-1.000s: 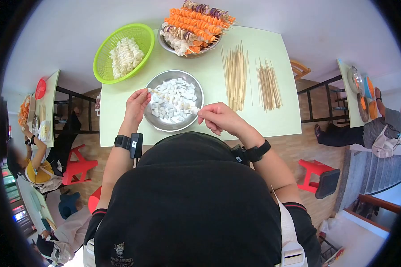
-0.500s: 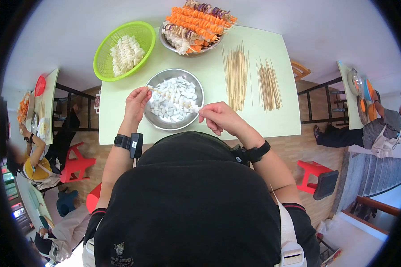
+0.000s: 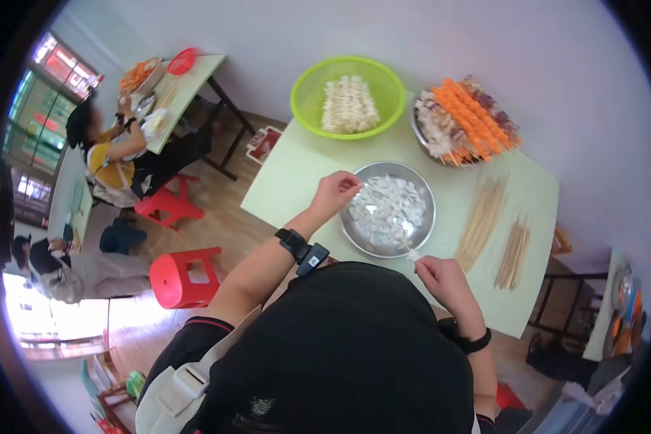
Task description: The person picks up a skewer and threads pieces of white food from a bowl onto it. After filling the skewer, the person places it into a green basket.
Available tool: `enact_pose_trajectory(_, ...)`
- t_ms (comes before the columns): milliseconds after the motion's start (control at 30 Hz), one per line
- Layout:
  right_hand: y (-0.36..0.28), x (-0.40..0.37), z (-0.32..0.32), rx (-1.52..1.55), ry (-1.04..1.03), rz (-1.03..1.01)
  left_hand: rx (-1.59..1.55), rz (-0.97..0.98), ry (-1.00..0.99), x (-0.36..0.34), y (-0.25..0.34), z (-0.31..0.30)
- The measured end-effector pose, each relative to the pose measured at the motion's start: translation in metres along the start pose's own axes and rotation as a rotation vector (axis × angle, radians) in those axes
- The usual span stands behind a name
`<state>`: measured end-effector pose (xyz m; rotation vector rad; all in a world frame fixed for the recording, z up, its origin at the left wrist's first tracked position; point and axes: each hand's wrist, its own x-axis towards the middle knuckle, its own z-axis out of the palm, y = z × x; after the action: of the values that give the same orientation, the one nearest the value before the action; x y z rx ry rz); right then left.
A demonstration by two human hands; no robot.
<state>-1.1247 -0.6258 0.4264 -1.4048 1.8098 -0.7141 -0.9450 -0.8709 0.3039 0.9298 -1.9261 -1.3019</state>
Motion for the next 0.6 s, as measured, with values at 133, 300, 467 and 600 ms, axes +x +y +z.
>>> enact_pose_trajectory(133,0.002,0.008,0.005,-0.416,0.083,-0.213,0.076,-0.026,-0.033,-0.007,0.008,-0.012)
enact_pose_trajectory(300,-0.011,0.023,-0.001,0.547,-0.263,0.282,0.061,-0.088,-0.02,-0.01,0.001,-0.017)
enact_pose_trajectory(467,-0.005,0.029,0.0,0.805,-0.229,0.319,-0.006,-0.085,0.03,-0.011,-0.003,-0.021)
enact_pose_trajectory(600,0.006,0.03,0.018,0.022,0.021,-0.084,0.007,-0.113,0.046,-0.007,0.005,-0.028)
